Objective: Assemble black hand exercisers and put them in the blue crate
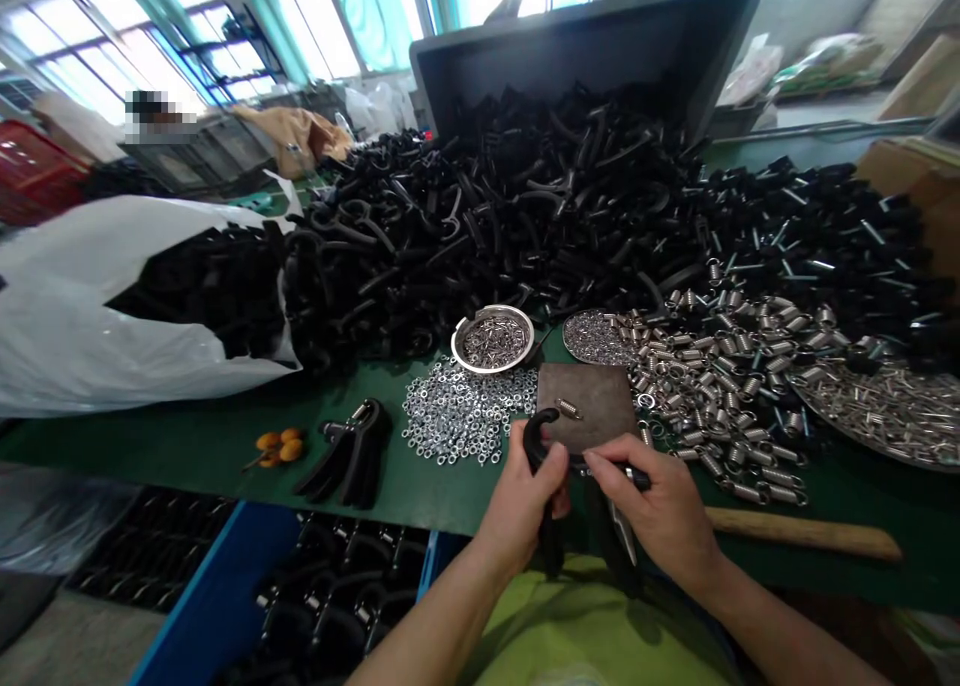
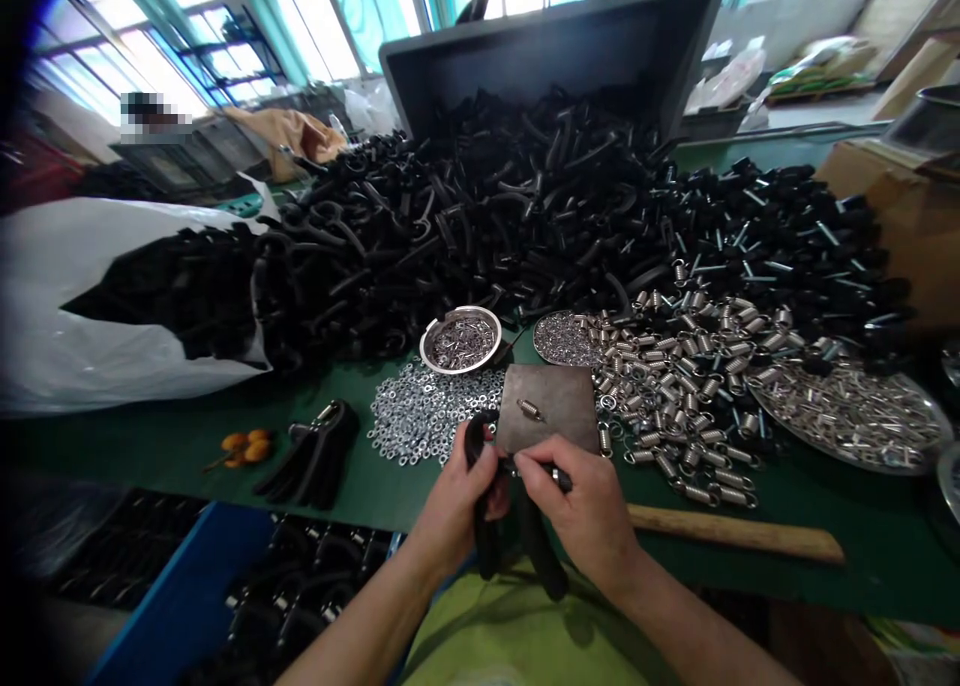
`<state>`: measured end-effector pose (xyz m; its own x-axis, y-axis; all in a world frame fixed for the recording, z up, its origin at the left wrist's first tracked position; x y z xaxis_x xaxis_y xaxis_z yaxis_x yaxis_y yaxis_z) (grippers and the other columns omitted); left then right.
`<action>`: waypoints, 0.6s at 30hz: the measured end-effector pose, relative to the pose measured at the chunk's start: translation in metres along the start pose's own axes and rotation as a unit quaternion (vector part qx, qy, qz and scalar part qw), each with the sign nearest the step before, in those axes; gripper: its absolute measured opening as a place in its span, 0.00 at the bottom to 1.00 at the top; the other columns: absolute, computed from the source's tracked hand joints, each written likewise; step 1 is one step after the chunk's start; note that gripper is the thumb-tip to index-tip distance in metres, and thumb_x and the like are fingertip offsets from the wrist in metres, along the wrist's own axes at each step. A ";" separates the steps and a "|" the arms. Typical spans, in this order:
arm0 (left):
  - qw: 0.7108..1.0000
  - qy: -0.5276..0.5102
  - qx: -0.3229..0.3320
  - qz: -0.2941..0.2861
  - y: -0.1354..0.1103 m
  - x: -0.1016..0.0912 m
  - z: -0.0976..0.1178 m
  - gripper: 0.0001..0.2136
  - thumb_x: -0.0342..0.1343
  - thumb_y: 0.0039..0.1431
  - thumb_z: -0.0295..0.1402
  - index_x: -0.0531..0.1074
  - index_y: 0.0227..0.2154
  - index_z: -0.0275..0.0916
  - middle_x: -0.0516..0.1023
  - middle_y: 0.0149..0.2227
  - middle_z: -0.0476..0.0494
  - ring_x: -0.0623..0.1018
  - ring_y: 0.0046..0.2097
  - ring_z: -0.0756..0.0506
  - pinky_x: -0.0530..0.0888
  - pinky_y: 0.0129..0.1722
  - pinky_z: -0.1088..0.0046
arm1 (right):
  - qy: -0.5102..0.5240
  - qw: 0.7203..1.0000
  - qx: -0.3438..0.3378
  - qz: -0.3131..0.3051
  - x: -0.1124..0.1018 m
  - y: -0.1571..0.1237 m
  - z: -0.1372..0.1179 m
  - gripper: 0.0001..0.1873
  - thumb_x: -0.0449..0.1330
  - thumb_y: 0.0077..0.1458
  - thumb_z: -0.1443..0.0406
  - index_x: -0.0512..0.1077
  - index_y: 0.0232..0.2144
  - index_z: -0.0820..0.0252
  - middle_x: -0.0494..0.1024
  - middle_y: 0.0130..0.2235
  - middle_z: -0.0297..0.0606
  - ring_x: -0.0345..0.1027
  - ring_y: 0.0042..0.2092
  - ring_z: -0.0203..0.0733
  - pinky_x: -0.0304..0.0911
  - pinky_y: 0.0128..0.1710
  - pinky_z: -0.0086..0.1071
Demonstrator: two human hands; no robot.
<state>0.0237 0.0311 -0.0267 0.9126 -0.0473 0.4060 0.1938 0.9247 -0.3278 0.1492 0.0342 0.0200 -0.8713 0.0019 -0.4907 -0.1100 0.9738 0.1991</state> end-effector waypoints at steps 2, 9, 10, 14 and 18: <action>0.998 0.062 0.018 -0.021 -0.004 0.001 0.004 0.29 0.69 0.38 0.37 0.55 0.38 0.43 0.65 0.31 0.55 0.67 0.27 0.56 0.65 0.24 0.82 | -0.008 1.000 -0.013 -0.008 0.003 -0.003 0.000 0.11 0.55 0.56 0.61 0.72 0.25 0.58 0.75 0.24 0.30 0.68 0.26 0.33 0.58 0.28 0.25; 0.987 0.155 -0.002 -0.027 -0.002 -0.006 0.000 0.29 0.67 0.38 0.32 0.54 0.39 0.42 0.67 0.34 0.53 0.72 0.30 0.51 0.71 0.25 0.77 | 0.028 0.993 0.034 -0.109 0.025 0.001 0.017 0.16 0.52 0.58 0.57 0.69 0.25 0.60 0.74 0.25 0.32 0.67 0.28 0.35 0.58 0.28 0.27; 0.989 0.146 -0.015 -0.022 0.000 -0.009 -0.003 0.28 0.66 0.39 0.33 0.54 0.39 0.42 0.67 0.34 0.53 0.72 0.28 0.51 0.71 0.23 0.76 | 0.039 0.988 0.033 -0.146 0.031 0.006 0.019 0.16 0.50 0.58 0.56 0.70 0.27 0.60 0.74 0.26 0.33 0.68 0.28 0.36 0.59 0.29 0.27; 0.978 0.191 0.023 0.083 0.009 -0.039 0.005 0.27 0.65 0.40 0.32 0.54 0.41 0.42 0.67 0.30 0.54 0.71 0.28 0.50 0.71 0.23 0.76 | -0.040 0.984 -0.006 -0.176 0.040 0.043 0.032 0.21 0.44 0.61 0.54 0.71 0.32 0.59 0.75 0.31 0.36 0.69 0.33 0.38 0.59 0.33 0.30; 0.937 0.310 0.088 0.135 0.007 -0.061 0.020 0.28 0.64 0.40 0.31 0.55 0.43 0.42 0.70 0.34 0.52 0.73 0.36 0.49 0.71 0.36 0.72 | -0.301 0.945 -0.009 -0.126 0.039 0.083 0.053 0.20 0.60 0.49 0.50 0.68 0.37 0.59 0.75 0.39 0.43 0.69 0.41 0.49 0.58 0.36 0.34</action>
<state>-0.0378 0.0481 -0.0364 0.9642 0.0382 -0.2624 -0.0879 0.9797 -0.1801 0.1316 0.1269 -0.0278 -0.3880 -0.0948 -0.9168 -0.2896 0.9568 0.0236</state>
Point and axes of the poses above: each hand's wrist, its own y-axis towards the middle knuckle, its own x-axis out of the palm, z = x × y, the point moved 7 cm from there along y, towards the middle knuckle
